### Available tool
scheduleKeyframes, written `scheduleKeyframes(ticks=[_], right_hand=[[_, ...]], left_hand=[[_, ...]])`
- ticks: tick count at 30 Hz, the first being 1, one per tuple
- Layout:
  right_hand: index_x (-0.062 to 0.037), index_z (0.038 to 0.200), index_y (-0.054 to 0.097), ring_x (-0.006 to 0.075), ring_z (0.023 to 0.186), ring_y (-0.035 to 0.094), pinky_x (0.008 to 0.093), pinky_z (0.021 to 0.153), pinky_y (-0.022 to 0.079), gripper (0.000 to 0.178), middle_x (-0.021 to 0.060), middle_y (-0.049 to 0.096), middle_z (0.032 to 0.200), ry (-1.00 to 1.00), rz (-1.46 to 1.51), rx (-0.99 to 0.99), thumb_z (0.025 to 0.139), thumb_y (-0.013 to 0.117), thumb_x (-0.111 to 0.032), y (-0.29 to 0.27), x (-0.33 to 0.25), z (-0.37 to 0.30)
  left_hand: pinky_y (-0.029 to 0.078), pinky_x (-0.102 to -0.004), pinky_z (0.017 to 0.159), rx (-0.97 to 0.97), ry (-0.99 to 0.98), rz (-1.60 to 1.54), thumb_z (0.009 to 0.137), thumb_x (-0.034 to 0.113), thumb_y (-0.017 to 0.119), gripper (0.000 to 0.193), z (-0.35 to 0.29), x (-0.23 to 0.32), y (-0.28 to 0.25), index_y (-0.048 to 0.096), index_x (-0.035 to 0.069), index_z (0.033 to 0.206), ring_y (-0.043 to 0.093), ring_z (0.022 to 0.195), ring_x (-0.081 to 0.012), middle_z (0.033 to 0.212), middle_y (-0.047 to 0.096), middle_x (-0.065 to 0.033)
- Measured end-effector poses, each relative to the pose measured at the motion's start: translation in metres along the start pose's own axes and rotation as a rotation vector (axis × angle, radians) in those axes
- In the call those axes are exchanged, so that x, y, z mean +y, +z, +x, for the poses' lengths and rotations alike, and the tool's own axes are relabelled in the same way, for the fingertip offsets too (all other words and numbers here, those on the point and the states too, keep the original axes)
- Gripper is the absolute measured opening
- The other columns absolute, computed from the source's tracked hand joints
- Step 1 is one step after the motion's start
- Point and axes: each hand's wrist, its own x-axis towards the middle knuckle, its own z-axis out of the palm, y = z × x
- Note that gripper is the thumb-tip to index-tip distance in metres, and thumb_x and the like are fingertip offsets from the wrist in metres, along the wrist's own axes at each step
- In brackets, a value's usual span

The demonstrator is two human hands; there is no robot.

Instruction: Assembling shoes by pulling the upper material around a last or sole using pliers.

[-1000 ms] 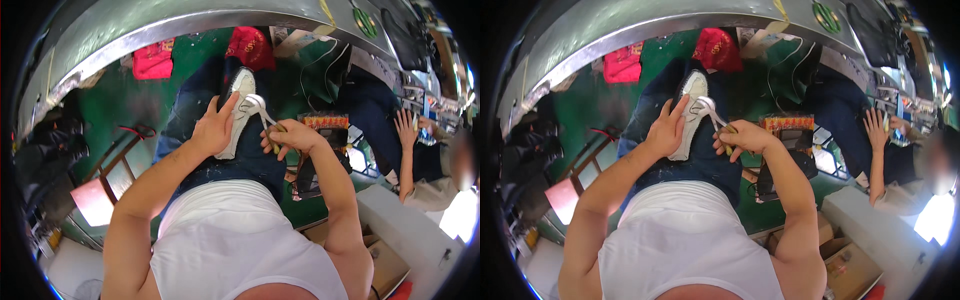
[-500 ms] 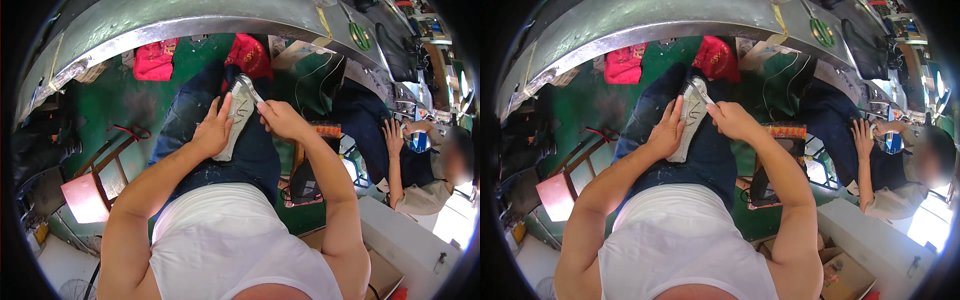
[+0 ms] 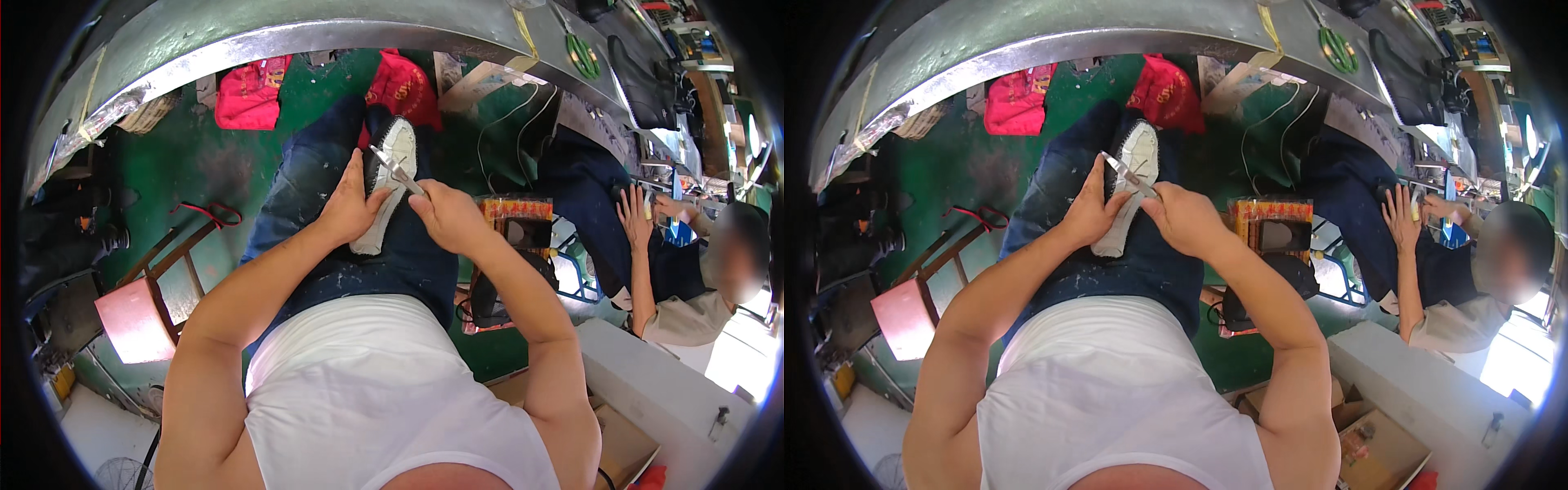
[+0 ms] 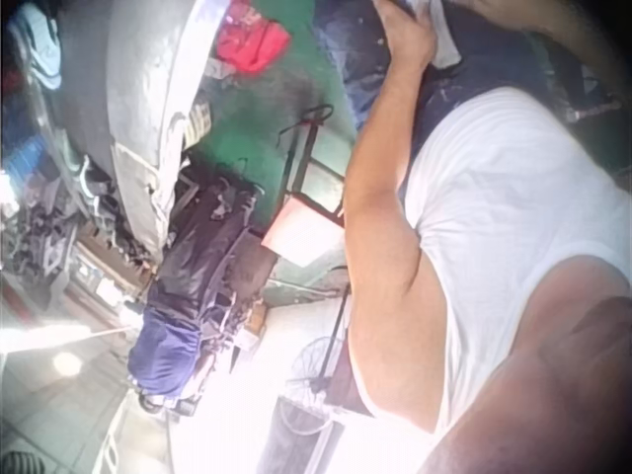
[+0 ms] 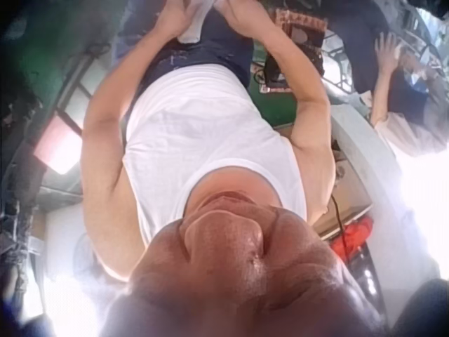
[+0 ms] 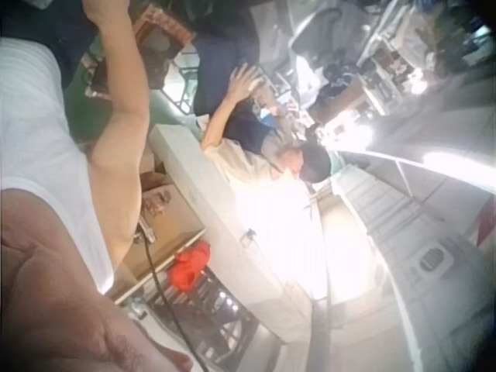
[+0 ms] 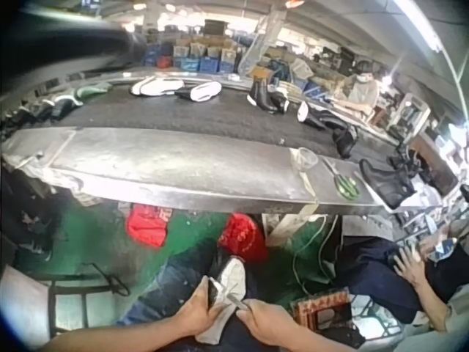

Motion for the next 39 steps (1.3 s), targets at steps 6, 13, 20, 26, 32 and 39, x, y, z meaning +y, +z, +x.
scheduleKeyframes(ticks=[6, 13, 20, 26, 32, 39], right_hand=[[0.0017, 0.1, 0.061, 0.0444, 0.086, 0.065, 0.0514, 0.076, 0.05, 0.044, 0.0252, 0.067, 0.089, 0.062, -0.039, -0.058, 0.102, 0.046, -0.039, 0.005, 0.004, 0.0], [0.0005, 0.096, 0.06, 0.0451, 0.087, 0.064, 0.0509, 0.077, 0.048, 0.046, 0.024, 0.067, 0.085, 0.232, 0.057, -0.159, 0.102, 0.044, -0.042, 0.011, 0.014, -0.008], [0.0001, 0.092, 0.06, 0.0458, 0.083, 0.062, 0.05, 0.073, 0.046, 0.045, 0.0247, 0.065, 0.084, 0.241, 0.271, -0.222, 0.103, 0.044, -0.041, 0.016, 0.012, -0.03], [0.0016, 0.099, 0.06, 0.0453, 0.086, 0.063, 0.053, 0.076, 0.048, 0.042, 0.024, 0.066, 0.087, 0.123, -0.024, -0.21, 0.102, 0.045, -0.038, 0.042, -0.007, -0.03], [0.0005, 0.093, 0.063, 0.0455, 0.086, 0.064, 0.0528, 0.077, 0.049, 0.042, 0.0249, 0.067, 0.086, 0.076, 0.173, -0.025, 0.101, 0.046, -0.037, 0.028, -0.019, -0.031], [0.0, 0.099, 0.059, 0.0197, 0.069, 0.066, 0.0323, 0.061, 0.05, 0.048, 0.0093, 0.065, 0.08, 0.317, 0.864, -0.02, 0.104, 0.043, -0.045, 0.075, 0.047, -0.037]], left_hand=[[0.029, -0.0386, 0.117, 0.011, 0.011, 0.002, 0.091, 0.034, 0.068, 0.096, 0.003, -0.007, 0.003, 0.009, -0.01, 0.152, 0.031, 0.144, -0.0402, 0.153, 0.027, -0.0327], [0.016, -0.033, 0.12, -0.401, -0.164, -0.784, 0.095, 0.028, 0.061, 0.095, -0.009, -0.038, -0.024, -0.008, 0.01, 0.158, 0.006, 0.153, -0.0288, 0.164, -0.001, -0.0209], [0.007, -0.034, 0.12, -0.491, -0.1, -0.377, 0.099, 0.034, 0.05, 0.088, -0.029, -0.031, -0.029, -0.014, 0.016, 0.157, -0.006, 0.153, -0.0285, 0.164, -0.013, -0.0201], [0.009, -0.0358, 0.121, -0.41, -0.077, -0.314, 0.093, 0.026, 0.06, 0.098, -0.024, -0.031, -0.017, -0.014, 0.015, 0.157, -0.007, 0.152, -0.0308, 0.163, -0.011, -0.0244], [0.013, -0.0363, 0.121, -0.381, -0.027, -0.287, 0.087, 0.022, 0.066, 0.106, -0.019, -0.026, -0.023, -0.014, 0.012, 0.156, -0.004, 0.152, -0.0327, 0.162, -0.008, -0.0266], [0.041, -0.0406, 0.109, -0.055, -0.28, 0.313, 0.07, 0.048, 0.082, 0.127, 0.006, 0.039, 0.002, 0.003, -0.013, 0.149, 0.042, 0.134, -0.045, 0.147, 0.034, -0.0318]])
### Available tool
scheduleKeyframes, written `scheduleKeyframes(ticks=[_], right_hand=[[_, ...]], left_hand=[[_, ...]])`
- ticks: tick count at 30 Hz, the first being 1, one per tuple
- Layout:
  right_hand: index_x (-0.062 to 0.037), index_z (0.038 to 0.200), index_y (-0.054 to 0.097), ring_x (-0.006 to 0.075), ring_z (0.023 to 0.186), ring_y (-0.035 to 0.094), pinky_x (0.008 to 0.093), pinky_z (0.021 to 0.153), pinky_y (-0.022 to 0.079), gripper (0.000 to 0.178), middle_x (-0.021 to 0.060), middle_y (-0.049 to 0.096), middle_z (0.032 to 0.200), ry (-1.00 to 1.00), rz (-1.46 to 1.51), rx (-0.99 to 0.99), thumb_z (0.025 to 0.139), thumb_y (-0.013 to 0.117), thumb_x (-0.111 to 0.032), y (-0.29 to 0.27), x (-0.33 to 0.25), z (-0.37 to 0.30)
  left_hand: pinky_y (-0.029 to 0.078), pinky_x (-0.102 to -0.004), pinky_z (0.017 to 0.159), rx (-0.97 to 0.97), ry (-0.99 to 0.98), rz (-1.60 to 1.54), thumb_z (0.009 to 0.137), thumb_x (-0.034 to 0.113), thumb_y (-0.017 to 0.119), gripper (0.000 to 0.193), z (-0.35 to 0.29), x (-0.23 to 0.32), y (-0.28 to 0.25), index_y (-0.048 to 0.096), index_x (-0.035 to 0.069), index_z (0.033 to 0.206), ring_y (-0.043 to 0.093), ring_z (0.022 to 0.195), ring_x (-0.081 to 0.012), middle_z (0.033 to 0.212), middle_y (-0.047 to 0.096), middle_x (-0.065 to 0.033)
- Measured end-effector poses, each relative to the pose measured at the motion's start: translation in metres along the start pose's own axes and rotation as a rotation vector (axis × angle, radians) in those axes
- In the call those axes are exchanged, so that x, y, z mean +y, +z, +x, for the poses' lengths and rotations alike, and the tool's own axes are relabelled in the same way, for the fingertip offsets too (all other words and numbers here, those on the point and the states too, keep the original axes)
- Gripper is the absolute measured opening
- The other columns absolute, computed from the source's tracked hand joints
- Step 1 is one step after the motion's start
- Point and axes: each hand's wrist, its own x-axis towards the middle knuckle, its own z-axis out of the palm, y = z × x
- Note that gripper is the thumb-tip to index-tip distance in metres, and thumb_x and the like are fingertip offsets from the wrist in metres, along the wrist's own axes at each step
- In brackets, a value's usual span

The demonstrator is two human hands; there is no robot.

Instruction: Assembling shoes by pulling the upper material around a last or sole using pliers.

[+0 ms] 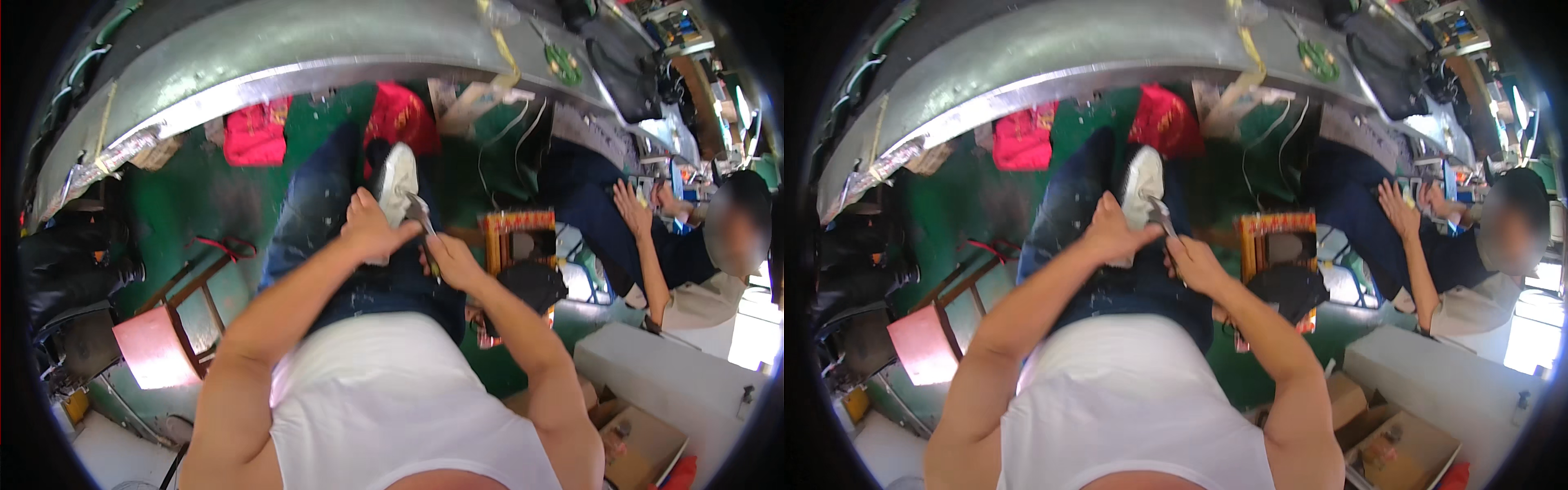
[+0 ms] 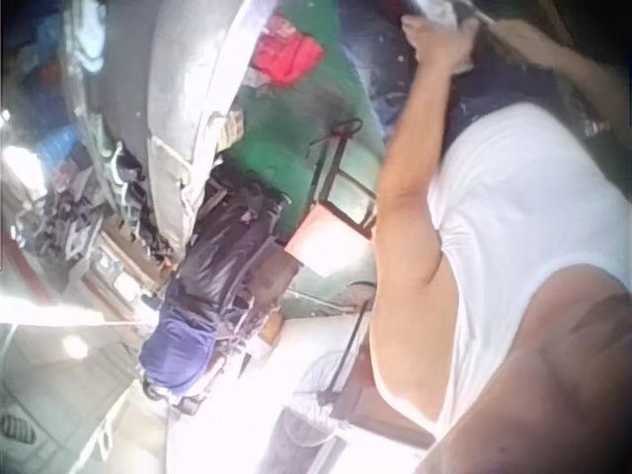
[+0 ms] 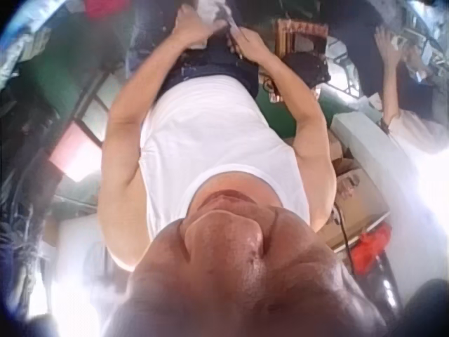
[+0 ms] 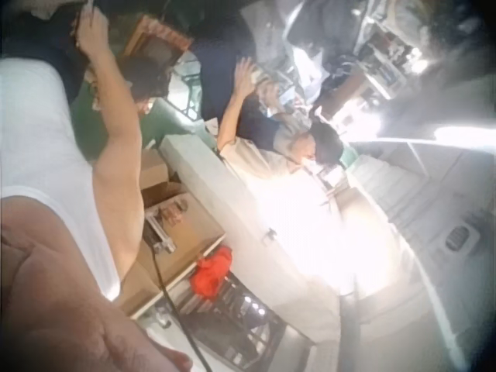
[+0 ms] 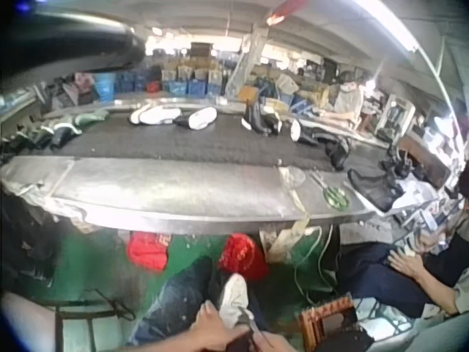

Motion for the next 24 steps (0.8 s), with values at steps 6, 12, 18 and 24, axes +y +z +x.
scheduleKeyframes(ticks=[6, 12, 18, 24], right_hand=[[-0.0006, 0.106, 0.058, 0.0173, 0.066, 0.065, 0.0256, 0.054, 0.047, 0.054, 0.0079, 0.065, 0.083, 0.146, 0.373, 0.136, 0.105, 0.036, -0.05, 0.002, 0.018, -0.008], [-0.0025, 0.106, 0.059, 0.0161, 0.066, 0.066, 0.0242, 0.054, 0.047, 0.055, 0.0063, 0.066, 0.084, 0.193, 0.41, 0.152, 0.104, 0.035, -0.052, -0.002, 0.021, -0.01], [0.0009, 0.104, 0.058, 0.0169, 0.069, 0.065, 0.029, 0.064, 0.052, 0.051, 0.0073, 0.064, 0.083, 0.055, 0.21, 0.083, 0.105, 0.039, -0.046, -0.004, 0.016, 0.002], [0.0021, 0.1, 0.059, 0.0151, 0.068, 0.064, 0.0289, 0.065, 0.052, 0.046, 0.0077, 0.064, 0.082, 0.057, 0.004, 0.106, 0.105, 0.044, -0.041, 0.003, 0.006, -0.003]], left_hand=[[0.04, -0.0387, 0.11, -0.23, 0.147, 0.109, 0.069, 0.04, 0.083, 0.129, 0.008, -0.017, -0.05, -0.003, -0.005, 0.153, 0.047, 0.132, -0.0389, 0.146, 0.038, -0.03], [0.043, -0.0428, 0.108, -0.139, 0.66, -1.09, 0.077, 0.03, 0.081, 0.098, -0.022, -0.003, -0.117, 0.024, 0.003, 0.152, 0.052, 0.129, -0.0308, 0.14, 0.051, -0.0196], [0.051, -0.0485, 0.099, -0.471, 0.332, -1.971, 0.099, 0.06, 0.04, 0.069, 0.012, 0.029, -0.16, 0.052, 0.002, 0.134, 0.061, 0.114, -0.0354, 0.126, 0.061, -0.0198], [0.057, -0.0501, 0.09, -0.298, 0.28, -2.005, 0.103, 0.05, 0.037, 0.059, 0.022, 0.044, -0.191, 0.054, 0.002, 0.132, 0.064, 0.108, -0.0403, 0.12, 0.064, -0.0214]])
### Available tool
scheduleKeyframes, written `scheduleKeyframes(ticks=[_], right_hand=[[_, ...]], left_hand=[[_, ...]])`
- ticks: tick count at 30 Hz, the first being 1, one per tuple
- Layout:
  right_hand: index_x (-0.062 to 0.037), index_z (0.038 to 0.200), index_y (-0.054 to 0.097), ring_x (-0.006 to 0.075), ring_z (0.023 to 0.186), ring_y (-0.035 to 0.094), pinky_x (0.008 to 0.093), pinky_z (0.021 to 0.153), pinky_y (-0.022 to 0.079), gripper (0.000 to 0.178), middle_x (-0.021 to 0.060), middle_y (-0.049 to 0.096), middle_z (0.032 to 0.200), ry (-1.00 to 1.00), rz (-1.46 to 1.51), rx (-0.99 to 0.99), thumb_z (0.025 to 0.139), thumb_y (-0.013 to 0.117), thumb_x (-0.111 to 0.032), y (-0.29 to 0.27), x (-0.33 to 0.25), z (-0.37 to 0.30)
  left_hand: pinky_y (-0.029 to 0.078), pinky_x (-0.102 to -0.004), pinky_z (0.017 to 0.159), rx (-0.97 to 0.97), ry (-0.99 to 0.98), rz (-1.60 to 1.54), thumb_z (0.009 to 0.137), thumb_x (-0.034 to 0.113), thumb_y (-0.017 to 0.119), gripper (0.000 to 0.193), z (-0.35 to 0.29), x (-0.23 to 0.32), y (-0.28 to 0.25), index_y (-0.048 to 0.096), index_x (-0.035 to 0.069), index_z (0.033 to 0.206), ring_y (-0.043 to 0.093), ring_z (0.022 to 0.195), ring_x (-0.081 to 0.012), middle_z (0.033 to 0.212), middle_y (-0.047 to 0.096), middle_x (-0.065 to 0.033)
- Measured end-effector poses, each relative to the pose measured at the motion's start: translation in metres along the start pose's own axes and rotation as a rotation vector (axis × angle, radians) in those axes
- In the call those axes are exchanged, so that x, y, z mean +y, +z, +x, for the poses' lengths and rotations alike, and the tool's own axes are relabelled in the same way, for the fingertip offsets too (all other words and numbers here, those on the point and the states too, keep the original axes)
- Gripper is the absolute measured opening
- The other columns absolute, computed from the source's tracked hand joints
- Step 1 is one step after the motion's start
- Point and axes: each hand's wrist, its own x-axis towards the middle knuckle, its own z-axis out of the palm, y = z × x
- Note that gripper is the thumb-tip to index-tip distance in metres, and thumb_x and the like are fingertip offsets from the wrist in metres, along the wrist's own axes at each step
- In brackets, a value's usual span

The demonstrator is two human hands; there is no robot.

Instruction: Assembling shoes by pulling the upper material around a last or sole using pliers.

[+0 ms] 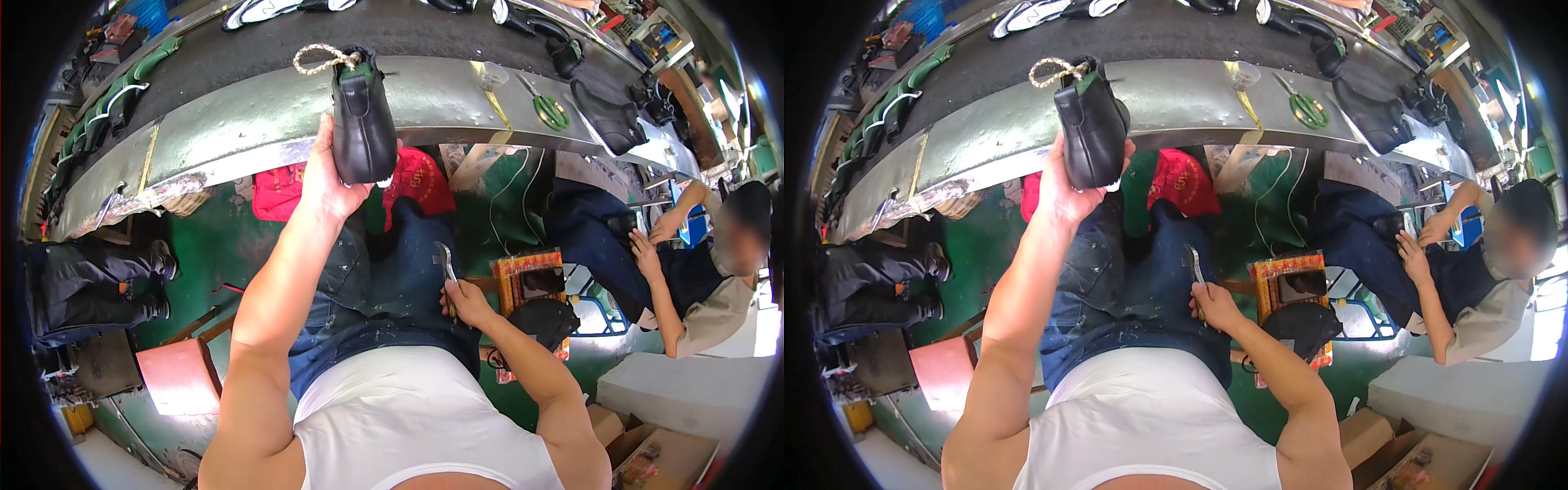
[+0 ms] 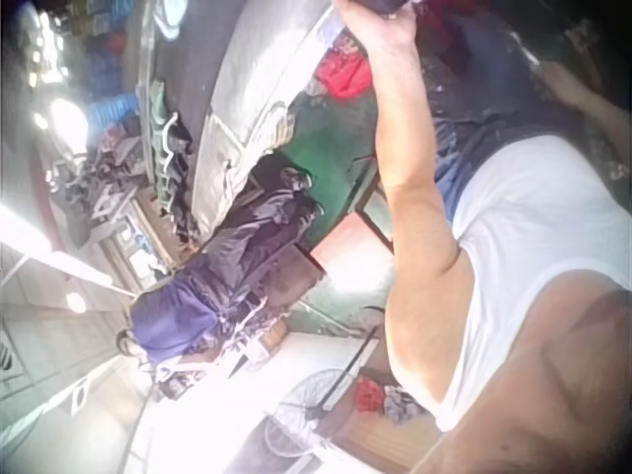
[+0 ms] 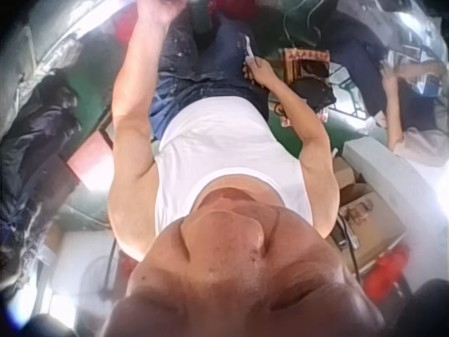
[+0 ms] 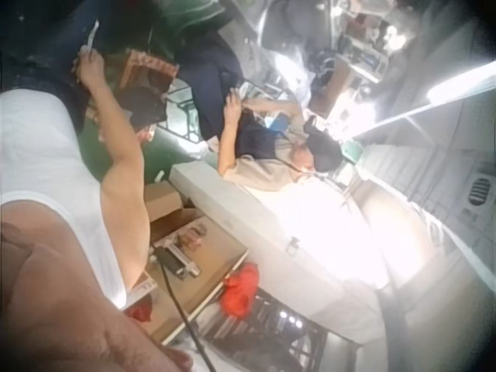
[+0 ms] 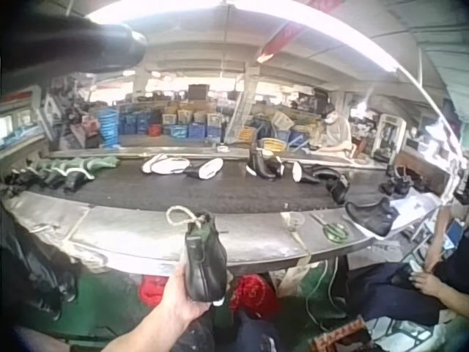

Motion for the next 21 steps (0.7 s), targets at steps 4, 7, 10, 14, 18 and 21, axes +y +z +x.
scheduleKeyframes(ticks=[4, 7, 10, 14, 18, 21], right_hand=[[0.0014, 0.095, 0.059, 0.015, 0.067, 0.065, 0.0296, 0.064, 0.051, 0.044, 0.0078, 0.065, 0.08, -0.006, -0.118, 0.039, 0.103, 0.046, -0.04, 0.002, -0.008, -0.007], [0.001, 0.097, 0.059, 0.0143, 0.068, 0.064, 0.0293, 0.065, 0.051, 0.042, 0.0072, 0.064, 0.081, 0.009, -0.209, 0.022, 0.103, 0.046, -0.038, 0.0, -0.01, -0.007], [0.0008, 0.097, 0.06, 0.0143, 0.068, 0.064, 0.0296, 0.064, 0.051, 0.042, 0.0075, 0.064, 0.081, -0.011, -0.254, 0.021, 0.103, 0.047, -0.039, 0.0, -0.022, -0.01], [0.0009, 0.1, 0.059, 0.0138, 0.066, 0.062, 0.0294, 0.063, 0.05, 0.044, 0.0061, 0.062, 0.08, -0.174, -0.249, 0.013, 0.104, 0.045, -0.041, -0.001, -0.049, -0.02], [0.0009, 0.108, 0.057, 0.0133, 0.07, 0.06, 0.0291, 0.065, 0.05, 0.045, 0.0055, 0.06, 0.084, -0.229, 0.021, -0.008, 0.105, 0.041, -0.041, -0.004, -0.078, -0.038], [0.0023, 0.113, 0.055, 0.0113, 0.073, 0.057, 0.0271, 0.065, 0.049, 0.04, 0.0049, 0.059, 0.087, -0.466, 0.268, 0.038, 0.106, 0.04, -0.035, -0.002, -0.103, -0.068]], left_hand=[[0.06, -0.0484, 0.084, -0.019, -0.019, -0.012, 0.103, 0.051, 0.035, 0.058, 0.001, 0.001, 0.005, 0.055, 0.003, 0.13, 0.066, 0.104, -0.0414, 0.117, 0.065, -0.0217], [0.059, -0.0486, 0.085, -0.038, -0.004, -0.007, 0.103, 0.051, 0.036, 0.058, 0.002, -0.003, 0.003, 0.055, 0.003, 0.13, 0.066, 0.103, -0.0412, 0.117, 0.065, -0.0215], [0.059, -0.0489, 0.086, -0.083, -0.019, -0.029, 0.102, 0.051, 0.038, 0.057, 0.002, -0.003, -0.003, 0.055, 0.004, 0.13, 0.066, 0.104, -0.0409, 0.118, 0.065, -0.0212], [0.058, -0.049, 0.088, -0.035, 0.01, 0.012, 0.102, 0.052, 0.04, 0.058, -0.004, -0.008, -0.008, 0.054, 0.004, 0.131, 0.065, 0.105, -0.0399, 0.119, 0.064, -0.0205], [0.057, -0.0458, 0.088, -0.081, 0.015, 0.011, 0.101, 0.053, 0.041, 0.059, -0.04, -0.035, -0.013, 0.053, 0.004, 0.132, 0.065, 0.105, -0.0351, 0.119, 0.064, -0.0195], [0.053, -0.0461, 0.093, -0.003, -0.069, -0.065, 0.101, 0.057, 0.037, 0.063, -0.096, -0.067, -0.019, 0.05, 0.006, 0.137, 0.063, 0.109, -0.0336, 0.119, 0.064, -0.0185]])
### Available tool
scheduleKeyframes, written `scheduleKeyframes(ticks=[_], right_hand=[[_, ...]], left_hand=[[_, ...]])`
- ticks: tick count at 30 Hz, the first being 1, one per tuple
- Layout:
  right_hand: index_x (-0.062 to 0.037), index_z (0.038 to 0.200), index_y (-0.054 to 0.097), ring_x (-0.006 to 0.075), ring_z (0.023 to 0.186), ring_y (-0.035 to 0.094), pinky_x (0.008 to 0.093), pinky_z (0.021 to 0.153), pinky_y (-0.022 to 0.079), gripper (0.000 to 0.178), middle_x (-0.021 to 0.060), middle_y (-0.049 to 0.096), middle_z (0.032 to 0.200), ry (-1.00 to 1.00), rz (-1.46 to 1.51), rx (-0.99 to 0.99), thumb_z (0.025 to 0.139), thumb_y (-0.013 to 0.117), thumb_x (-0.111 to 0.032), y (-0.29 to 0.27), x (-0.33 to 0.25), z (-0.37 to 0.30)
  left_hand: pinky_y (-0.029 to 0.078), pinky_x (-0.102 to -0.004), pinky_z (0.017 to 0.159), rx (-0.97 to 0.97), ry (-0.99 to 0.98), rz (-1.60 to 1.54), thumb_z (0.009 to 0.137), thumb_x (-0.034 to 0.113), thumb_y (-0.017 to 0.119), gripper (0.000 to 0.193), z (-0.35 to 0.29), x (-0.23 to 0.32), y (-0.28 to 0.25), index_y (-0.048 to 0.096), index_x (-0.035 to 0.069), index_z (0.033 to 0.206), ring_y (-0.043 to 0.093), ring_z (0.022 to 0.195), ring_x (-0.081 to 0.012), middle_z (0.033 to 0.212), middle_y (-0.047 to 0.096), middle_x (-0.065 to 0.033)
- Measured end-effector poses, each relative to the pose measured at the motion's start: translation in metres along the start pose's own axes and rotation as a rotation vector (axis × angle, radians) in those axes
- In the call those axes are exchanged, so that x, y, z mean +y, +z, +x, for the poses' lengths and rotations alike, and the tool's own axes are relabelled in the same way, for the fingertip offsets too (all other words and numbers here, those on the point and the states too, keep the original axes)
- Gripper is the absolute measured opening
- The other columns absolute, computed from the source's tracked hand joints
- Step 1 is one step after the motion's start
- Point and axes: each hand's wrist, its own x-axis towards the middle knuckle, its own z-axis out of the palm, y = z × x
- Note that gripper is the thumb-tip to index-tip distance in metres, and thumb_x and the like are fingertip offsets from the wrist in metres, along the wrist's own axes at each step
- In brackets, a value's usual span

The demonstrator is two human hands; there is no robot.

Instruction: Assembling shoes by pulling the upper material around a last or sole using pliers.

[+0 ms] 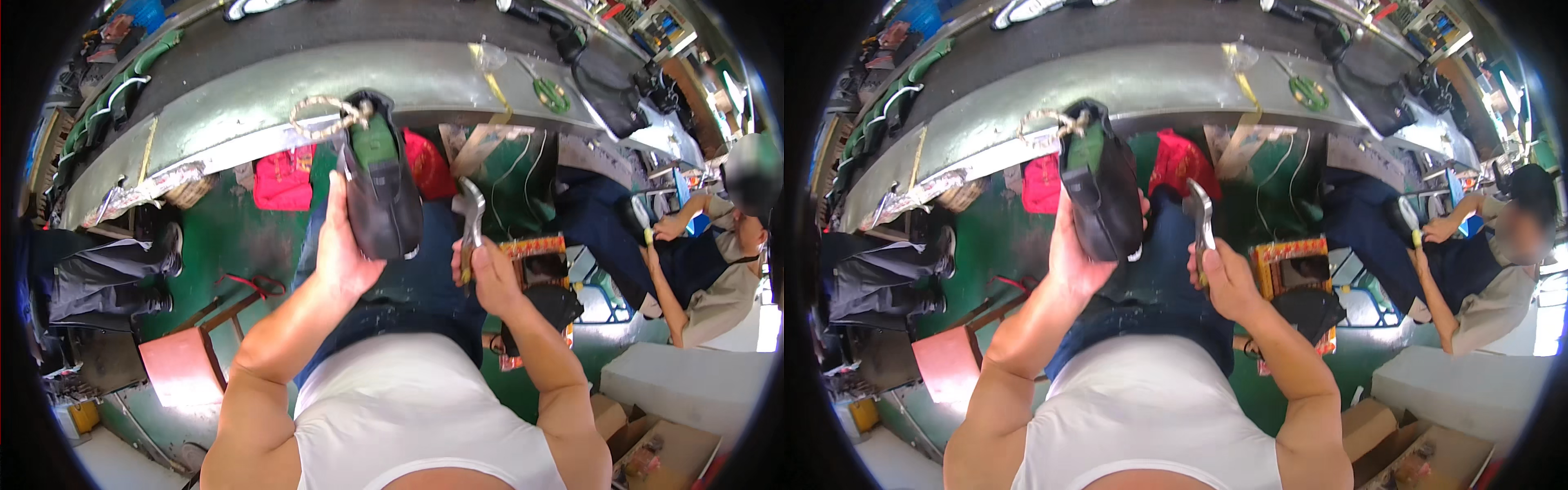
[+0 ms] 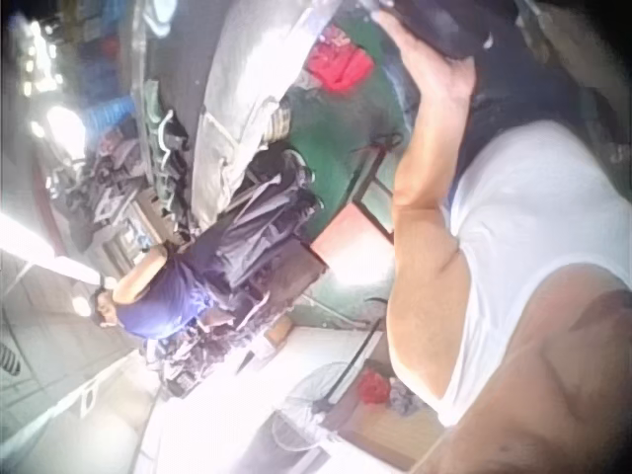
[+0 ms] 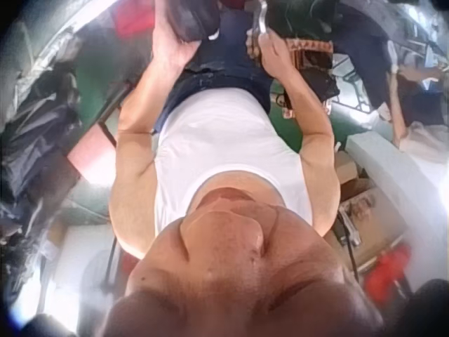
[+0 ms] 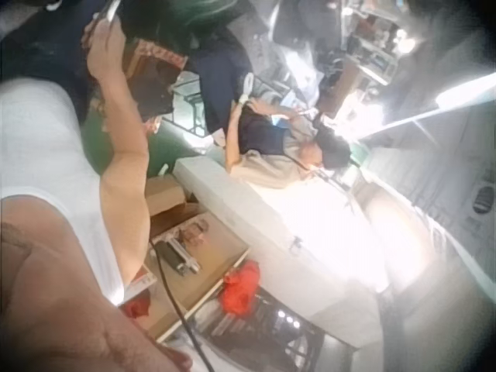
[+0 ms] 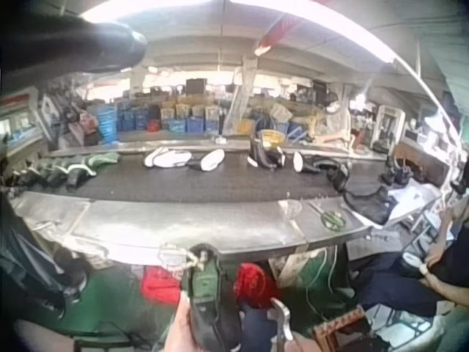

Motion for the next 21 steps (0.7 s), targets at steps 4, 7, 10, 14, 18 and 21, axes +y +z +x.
scheduleKeyframes(ticks=[4, 7, 10, 14, 18, 21], right_hand=[[0.0017, 0.11, 0.056, 0.0103, 0.071, 0.055, 0.0264, 0.062, 0.047, 0.039, 0.0041, 0.058, 0.085, 0.118, -0.08, -0.048, 0.106, 0.04, -0.034, 0.002, 0.002, 0.002], [0.0013, 0.106, 0.057, 0.0094, 0.068, 0.054, 0.0261, 0.06, 0.047, 0.041, 0.0036, 0.058, 0.083, 0.36, -0.093, -0.098, 0.106, 0.041, -0.037, 0.01, 0.017, 0.001], [0.0016, 0.106, 0.057, 0.0094, 0.067, 0.053, 0.026, 0.06, 0.046, 0.044, 0.0036, 0.057, 0.083, 0.342, -0.127, -0.115, 0.106, 0.04, -0.039, 0.017, 0.012, -0.01], [0.0022, 0.104, 0.056, 0.013, 0.066, 0.056, 0.0293, 0.061, 0.048, 0.044, 0.0066, 0.059, 0.081, 0.172, -0.125, -0.021, 0.107, 0.039, -0.038, 0.027, 0.011, -0.017], [0.0028, 0.098, 0.055, 0.0217, 0.066, 0.061, 0.0354, 0.063, 0.048, 0.042, 0.013, 0.063, 0.077, 0.355, -0.361, -0.169, 0.106, 0.041, -0.036, 0.037, 0.008, -0.01], [0.0041, 0.096, 0.054, 0.0301, 0.067, 0.062, 0.0394, 0.064, 0.048, 0.042, 0.0185, 0.063, 0.077, 0.214, -0.375, -0.163, 0.105, 0.044, -0.036, 0.035, -0.003, -0.01]], left_hand=[[0.051, -0.0438, 0.097, -0.01, -0.199, 0.011, 0.103, 0.055, 0.035, 0.057, -0.023, -0.031, -0.062, 0.054, 0.009, 0.13, 0.064, 0.106, -0.0301, 0.118, 0.065, -0.0114], [0.051, -0.046, 0.098, 0.426, -0.232, -0.091, 0.104, 0.054, 0.033, 0.055, 0.005, -0.055, -0.111, 0.056, 0.008, 0.127, 0.065, 0.106, -0.0314, 0.116, 0.066, -0.0123], [0.051, -0.0487, 0.099, 0.457, -0.241, -0.076, 0.104, 0.054, 0.034, 0.056, 0.015, -0.059, -0.124, 0.057, 0.006, 0.124, 0.064, 0.106, -0.0337, 0.115, 0.066, -0.0138], [0.053, -0.045, 0.097, 0.445, -0.273, -0.046, 0.104, 0.053, 0.036, 0.054, 0.009, -0.058, -0.106, 0.058, 0.008, 0.125, 0.065, 0.106, -0.0289, 0.115, 0.067, -0.0102], [0.054, -0.0408, 0.094, 0.437, -0.27, -0.048, 0.104, 0.052, 0.036, 0.051, 0.008, -0.06, -0.13, 0.06, 0.01, 0.122, 0.066, 0.105, -0.0258, 0.115, 0.068, -0.0077], [0.055, -0.0402, 0.093, 0.437, -0.251, -0.092, 0.105, 0.05, 0.036, 0.048, 0.011, -0.06, -0.125, 0.06, 0.011, 0.119, 0.066, 0.104, -0.024, 0.113, 0.068, -0.0067]])
